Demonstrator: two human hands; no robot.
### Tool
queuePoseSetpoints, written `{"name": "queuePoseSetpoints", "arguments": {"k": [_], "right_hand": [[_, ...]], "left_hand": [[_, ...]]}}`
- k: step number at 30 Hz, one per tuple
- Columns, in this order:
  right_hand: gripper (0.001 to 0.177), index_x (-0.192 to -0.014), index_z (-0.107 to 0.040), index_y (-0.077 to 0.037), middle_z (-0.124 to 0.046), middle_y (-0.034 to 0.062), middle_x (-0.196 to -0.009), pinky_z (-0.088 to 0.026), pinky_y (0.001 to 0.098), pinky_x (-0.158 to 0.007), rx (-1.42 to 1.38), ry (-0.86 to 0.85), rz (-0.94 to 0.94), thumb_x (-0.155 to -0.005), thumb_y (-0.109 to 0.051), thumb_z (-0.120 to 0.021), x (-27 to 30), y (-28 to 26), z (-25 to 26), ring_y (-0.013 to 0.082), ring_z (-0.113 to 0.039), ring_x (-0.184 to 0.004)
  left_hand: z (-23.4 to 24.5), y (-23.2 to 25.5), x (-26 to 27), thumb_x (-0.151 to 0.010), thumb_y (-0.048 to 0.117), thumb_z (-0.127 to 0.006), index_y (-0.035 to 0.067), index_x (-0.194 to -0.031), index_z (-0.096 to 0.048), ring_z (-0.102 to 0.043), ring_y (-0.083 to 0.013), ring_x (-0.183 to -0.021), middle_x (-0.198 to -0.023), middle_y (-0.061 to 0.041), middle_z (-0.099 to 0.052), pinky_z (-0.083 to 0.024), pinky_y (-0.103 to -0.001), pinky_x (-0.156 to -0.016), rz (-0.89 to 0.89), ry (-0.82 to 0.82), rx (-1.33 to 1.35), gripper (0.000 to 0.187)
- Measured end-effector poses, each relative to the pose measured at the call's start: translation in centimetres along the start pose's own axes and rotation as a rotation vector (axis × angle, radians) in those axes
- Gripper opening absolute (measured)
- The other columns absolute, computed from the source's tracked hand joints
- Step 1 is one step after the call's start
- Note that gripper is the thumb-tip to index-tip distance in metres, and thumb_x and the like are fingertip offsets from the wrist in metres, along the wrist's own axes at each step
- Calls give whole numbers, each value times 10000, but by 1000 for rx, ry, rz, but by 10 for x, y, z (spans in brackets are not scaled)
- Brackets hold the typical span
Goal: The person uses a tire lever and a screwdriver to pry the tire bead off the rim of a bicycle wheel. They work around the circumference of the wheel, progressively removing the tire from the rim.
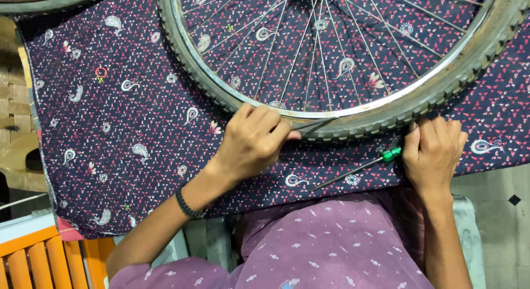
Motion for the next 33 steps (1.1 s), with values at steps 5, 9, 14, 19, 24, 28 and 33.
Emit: {"name": "queuePoseSetpoints", "arguments": {"k": [5, 9, 14, 19, 24, 28, 33], "right_hand": [[204, -980, -647, -50, -560, 98, -962, -363, 428, -877, 20, 14, 1, -1128, -190, -632, -2, 1, 1, 300, -486, -940], [162, -988, -644, -54, -564, 89, -971, -365, 422, -886, 13, 23, 13, -1103, -164, -615, -2, 1, 0, 292, -490, -949], [172, -984, -636, -56, -547, 84, -951, -364, 419, -888, 9, 31, 24, -1114, -164, -609, -1, 0, 1, 287, -489, -949], [251, -932, -609, -60, -518, 90, -909, -363, 428, -880, 22, 14, 13, -1148, -189, -613, -4, -5, 4, 291, -482, -924], [291, -885, -578, -60, -529, 99, -924, -359, 441, -853, -4, 21, 17, -1138, -199, -615, -7, -7, 8, 306, -492, -957], [281, -873, -574, -55, -528, 103, -920, -360, 445, -851, -18, 18, 3, -1109, -195, -631, -7, -7, 8, 312, -492, -955], [192, -978, -606, -42, -546, 120, -1037, -376, 445, -918, -41, 29, -40, -1090, -184, -671, -4, 0, 7, 321, -486, -1010]], "left_hand": [[8, -2, -19, -970, 200, -724, 57, -841, -608, -527, -269, -765, -793, -78, -502, -387, -419, -698, 29, -19, 103, 226], [-1, -32, -32, -987, 203, -698, 51, -900, -637, -543, -294, -853, -867, -104, -539, -410, -428, -750, 38, -101, 213, 185], [-63, -111, -62, -990, 376, -744, 97, -908, -745, -587, -298, -896, -880, -100, -621, -462, -441, -821, 45, -304, 243, 291], [-130, -129, -94, -933, 344, -748, 115, -884, -762, -615, -330, -912, -859, -94, -667, -470, -474, -781, -111, -275, 140, 234], [-155, -130, -115, -998, 313, -760, 60, -860, -699, -644, -320, -878, -883, -105, -674, -489, -450, -774, -144, -186, 113, 295], [-117, -123, -117, -988, 242, -748, 44, -858, -666, -644, -321, -847, -847, -110, -660, -481, -453, -747, -157, -83, 44, 251], [-23, -138, -54, -1063, 176, -705, 26, -962, -685, -631, -322, -859, -899, -121, -655, -467, -446, -782, 81, 117, 51, 182]]}}
Point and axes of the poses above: each hand's wrist, its own x-axis away from the middle knuckle, its own z-axis out of the back of the hand, y = z × x, the point moved 10 cm from there along -x, towards the middle knuckle
